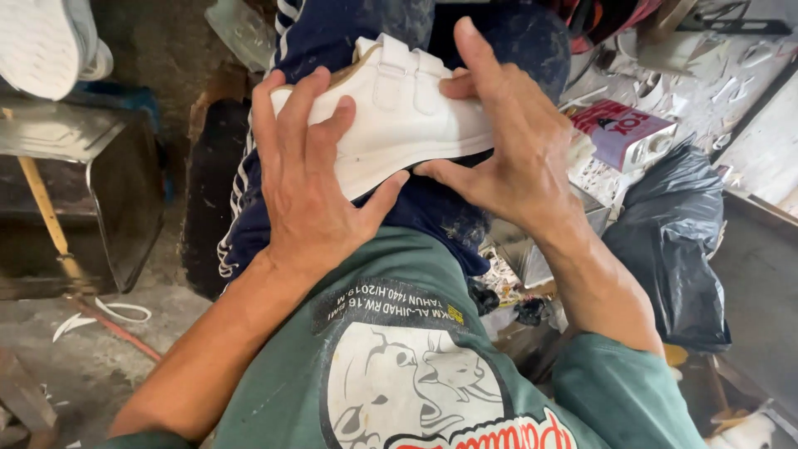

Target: Assembling a white shoe by pressing the upper onto the sole and using a hand tool to secure the bond.

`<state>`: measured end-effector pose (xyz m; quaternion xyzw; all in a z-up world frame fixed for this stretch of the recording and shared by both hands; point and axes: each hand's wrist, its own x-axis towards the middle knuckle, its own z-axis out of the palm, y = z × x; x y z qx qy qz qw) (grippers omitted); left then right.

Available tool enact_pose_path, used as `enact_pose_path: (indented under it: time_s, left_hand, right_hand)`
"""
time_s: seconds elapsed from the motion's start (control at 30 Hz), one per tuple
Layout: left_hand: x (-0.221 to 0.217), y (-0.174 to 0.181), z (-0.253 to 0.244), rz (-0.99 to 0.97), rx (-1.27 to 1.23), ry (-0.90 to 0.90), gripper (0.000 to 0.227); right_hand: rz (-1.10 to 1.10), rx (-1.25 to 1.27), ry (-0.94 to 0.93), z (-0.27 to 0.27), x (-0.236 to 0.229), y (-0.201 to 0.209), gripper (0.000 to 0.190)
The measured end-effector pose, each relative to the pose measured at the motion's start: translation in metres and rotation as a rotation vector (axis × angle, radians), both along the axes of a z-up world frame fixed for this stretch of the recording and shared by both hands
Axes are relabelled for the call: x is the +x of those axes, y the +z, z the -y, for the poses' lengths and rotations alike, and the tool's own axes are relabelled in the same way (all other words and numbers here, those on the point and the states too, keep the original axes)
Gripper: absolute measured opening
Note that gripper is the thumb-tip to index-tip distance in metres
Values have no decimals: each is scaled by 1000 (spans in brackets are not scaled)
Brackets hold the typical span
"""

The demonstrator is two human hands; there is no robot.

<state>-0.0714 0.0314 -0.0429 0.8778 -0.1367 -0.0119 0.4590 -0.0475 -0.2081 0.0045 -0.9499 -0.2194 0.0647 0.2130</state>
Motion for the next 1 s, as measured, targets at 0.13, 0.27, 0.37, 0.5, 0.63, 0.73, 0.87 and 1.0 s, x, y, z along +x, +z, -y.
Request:
enact_pose_path:
  time_s: [0.13,0.27,0.37,0.5,0.63,0.73,0.87,1.0]
  left_hand:
    - [2,5,2,-6,-8,26,64]
    - [-8,8,-9,-52,1,-8,63]
    - [-2,5,-8,-15,-32,-23,64]
    - [1,9,-5,-44,-18,-46,65]
    - [-2,6,-3,-65,-24,-55,67]
    - [-2,6,-1,-70,-31,-46,68]
    - [-2,2,-1,-77,-36,-46,71]
    - [0,-5,-9,-59,-65,-74,75]
  right_hand:
    - [20,53,127,7,2,0,70]
    - [-39,23,61,58,-23,-10,90]
    - [-62,83,-51,73,-21,0,84]
    - [-16,172,-149,79,-28,-6,69]
    - [-14,247,-177,74,-31,-9,54]
    - [-28,253,-129,76,-25,-17,49]
    - [-102,282,-60,82,-13,-24,69]
    - [-163,273,-26,80,-7,-28,55]
